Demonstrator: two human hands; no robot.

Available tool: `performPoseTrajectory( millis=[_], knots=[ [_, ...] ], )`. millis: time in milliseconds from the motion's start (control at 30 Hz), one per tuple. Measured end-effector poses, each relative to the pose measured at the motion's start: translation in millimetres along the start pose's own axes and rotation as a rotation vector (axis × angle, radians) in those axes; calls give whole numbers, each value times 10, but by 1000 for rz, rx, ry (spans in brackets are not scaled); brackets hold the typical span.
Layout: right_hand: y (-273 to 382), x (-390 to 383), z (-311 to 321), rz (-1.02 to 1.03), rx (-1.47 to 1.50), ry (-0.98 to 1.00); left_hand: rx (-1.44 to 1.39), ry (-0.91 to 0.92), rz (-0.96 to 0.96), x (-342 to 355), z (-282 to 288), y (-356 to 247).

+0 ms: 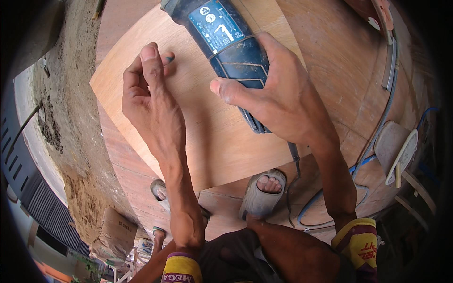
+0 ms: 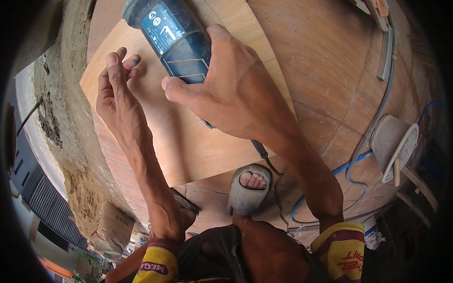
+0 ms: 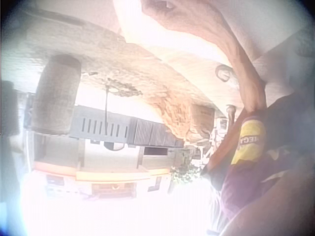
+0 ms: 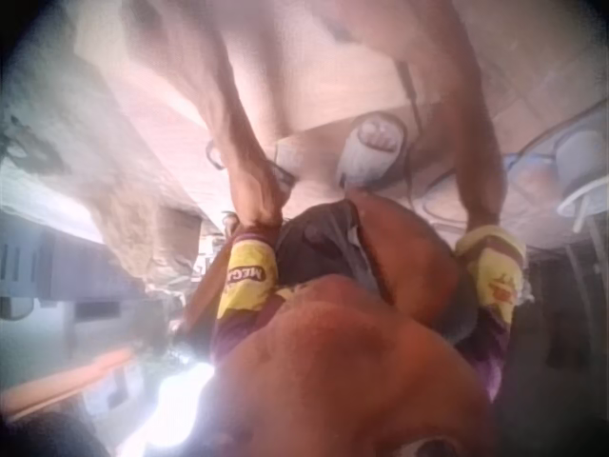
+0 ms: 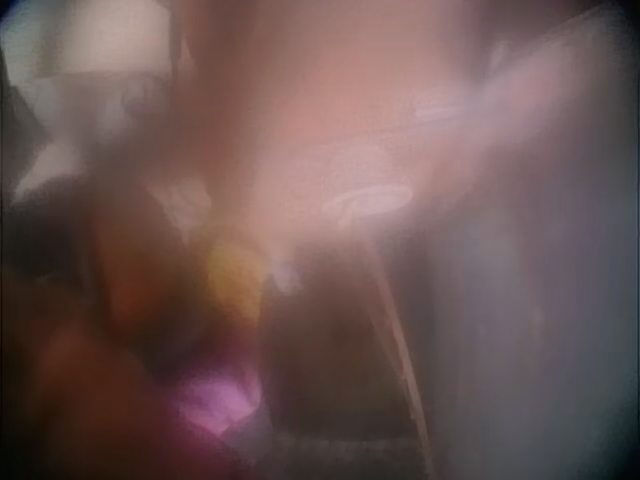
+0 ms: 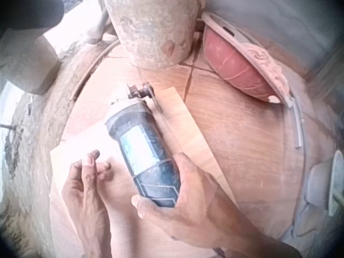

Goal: The person measures and marks a rectangular piece of plywood on the floor using a tape measure, a metal ruler, and a marker. They then move the plywood to an outdoor area and use an angle grinder to cut along the marked lines.

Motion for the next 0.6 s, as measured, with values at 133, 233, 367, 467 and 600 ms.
performPoseTrajectory(
  millis=[133,233,367,467,600],
  knots=[
    [12,-49,43,5,8,2,534,-243,-193,70,749,229],
    [-7,-53,24,-24,9,19,701,-271,-85,104,1237,564],
    [-37,-64,13,-10,26,21,602,-220,51,96,1436,851],
    [-55,-83,13,-7,35,33,436,-151,131,45,1323,865],
    [-56,-107,27,-10,34,33,350,-174,67,54,1278,885]
  ],
)
Point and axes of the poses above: each hand's wrist, its own x-axis towards the middle knuckle, its own z-axis out of the back of the hand, y = z × x, the point moved 6 cm from there along x, towards the middle knuckle, and after that the axes turned 12 degrees about -z, right-handed, at the moved point
